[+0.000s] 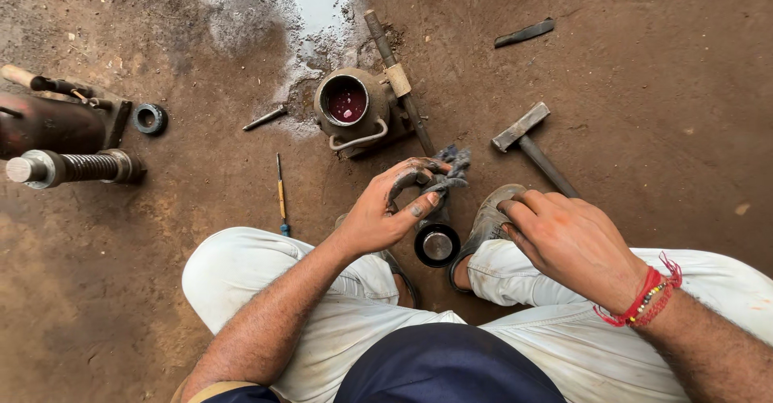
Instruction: The person sits on the ground and uses a hammer to tap a metal block, then wipes a cylindrical metal part with a rag. The person repeatedly wipes the part and places it on the ground.
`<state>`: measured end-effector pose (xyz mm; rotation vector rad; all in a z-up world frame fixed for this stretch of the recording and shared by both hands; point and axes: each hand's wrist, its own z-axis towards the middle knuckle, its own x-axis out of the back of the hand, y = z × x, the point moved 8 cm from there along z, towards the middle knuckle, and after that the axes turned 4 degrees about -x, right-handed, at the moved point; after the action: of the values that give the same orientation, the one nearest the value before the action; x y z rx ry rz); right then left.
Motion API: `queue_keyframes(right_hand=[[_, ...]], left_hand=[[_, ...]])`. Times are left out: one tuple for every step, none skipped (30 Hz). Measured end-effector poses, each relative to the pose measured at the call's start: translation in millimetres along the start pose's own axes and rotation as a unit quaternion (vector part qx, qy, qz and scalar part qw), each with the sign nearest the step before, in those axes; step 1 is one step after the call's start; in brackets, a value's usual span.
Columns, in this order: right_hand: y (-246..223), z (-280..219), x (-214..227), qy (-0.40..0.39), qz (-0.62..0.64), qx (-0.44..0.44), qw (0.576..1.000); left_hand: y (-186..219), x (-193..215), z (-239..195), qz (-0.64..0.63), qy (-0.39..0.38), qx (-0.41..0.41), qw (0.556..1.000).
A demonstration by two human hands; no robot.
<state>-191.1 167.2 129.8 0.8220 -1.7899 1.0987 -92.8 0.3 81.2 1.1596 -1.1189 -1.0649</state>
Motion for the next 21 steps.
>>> queue_keyframes(right_hand=[[0, 0, -1, -0.005, 0.001, -0.005, 1.000], [1, 0, -3, -0.011, 0.001, -0.010, 1.000], [1, 1, -7, -0.015, 0.001, -0.016, 1.000], [-4, 3, -7, 0.003, -0.003, 0.005, 1.000], [-9, 4, -6, 0.022, -0.007, 0.025, 0.999], [-13, 6, -6, 0.040, -0.011, 0.044, 0.998], [-12, 6, -13, 0.011, 0.003, 0.034, 0.999], [-12, 8, -20, -0.018, 0.016, 0.024, 0.999], [-11, 8, -27, -0.047, 0.029, 0.010, 0.998], [-14, 8, -30, -0.048, 0.043, 0.019, 0.998], [-15, 11, -32, -0.048, 0.055, 0.029, 0.997], [-17, 12, -34, -0.049, 0.066, 0.038, 0.996], [-18, 13, -33, -0.029, 0.080, 0.049, 0.995], [-20, 13, -31, -0.010, 0.094, 0.061, 0.994], [-23, 12, -30, 0.008, 0.109, 0.078, 0.991], [-21, 12, -32, 0.006, 0.113, 0.073, 0.991], [-20, 12, -33, 0.002, 0.119, 0.072, 0.990], [-20, 12, -34, -0.001, 0.125, 0.071, 0.990], [-21, 12, -34, -0.001, 0.123, 0.083, 0.989], [-24, 11, -33, -0.001, 0.120, 0.095, 0.988], [-29, 12, -31, -0.001, 0.118, 0.111, 0.987]], left_hand=[[-4, -2, 1, -0.061, 0.001, 0.016, 0.998], [-9, -4, 1, -0.122, 0.002, 0.031, 0.992], [-11, -4, 0, -0.152, 0.003, 0.039, 0.988], [-13, -4, 0, -0.182, 0.004, 0.047, 0.982], [-15, -5, -1, -0.213, 0.004, 0.055, 0.976], [-21, -5, -4, -0.276, 0.025, 0.088, 0.957], [-26, -6, -6, -0.339, 0.043, 0.121, 0.932], [-31, -8, -9, -0.399, 0.059, 0.154, 0.902], [-32, -9, -10, -0.419, 0.069, 0.159, 0.891], [-32, -8, -12, -0.439, 0.078, 0.165, 0.880], [-32, -7, -13, -0.460, 0.087, 0.168, 0.868], [-33, -6, -14, -0.463, 0.095, 0.179, 0.863], [-34, -4, -16, -0.465, 0.106, 0.188, 0.859], [-35, -2, -18, -0.467, 0.117, 0.196, 0.854], [-34, 0, -19, -0.466, 0.114, 0.190, 0.857], [-32, 2, -20, -0.465, 0.111, 0.183, 0.859], [-31, 3, -21, -0.463, 0.112, 0.177, 0.861], [-30, 1, -22, -0.467, 0.105, 0.179, 0.860], [-29, -1, -23, -0.469, 0.101, 0.180, 0.859], [-29, -3, -23, -0.472, 0.096, 0.181, 0.857], [-26, -3, -22, -0.479, 0.088, 0.169, 0.857]])
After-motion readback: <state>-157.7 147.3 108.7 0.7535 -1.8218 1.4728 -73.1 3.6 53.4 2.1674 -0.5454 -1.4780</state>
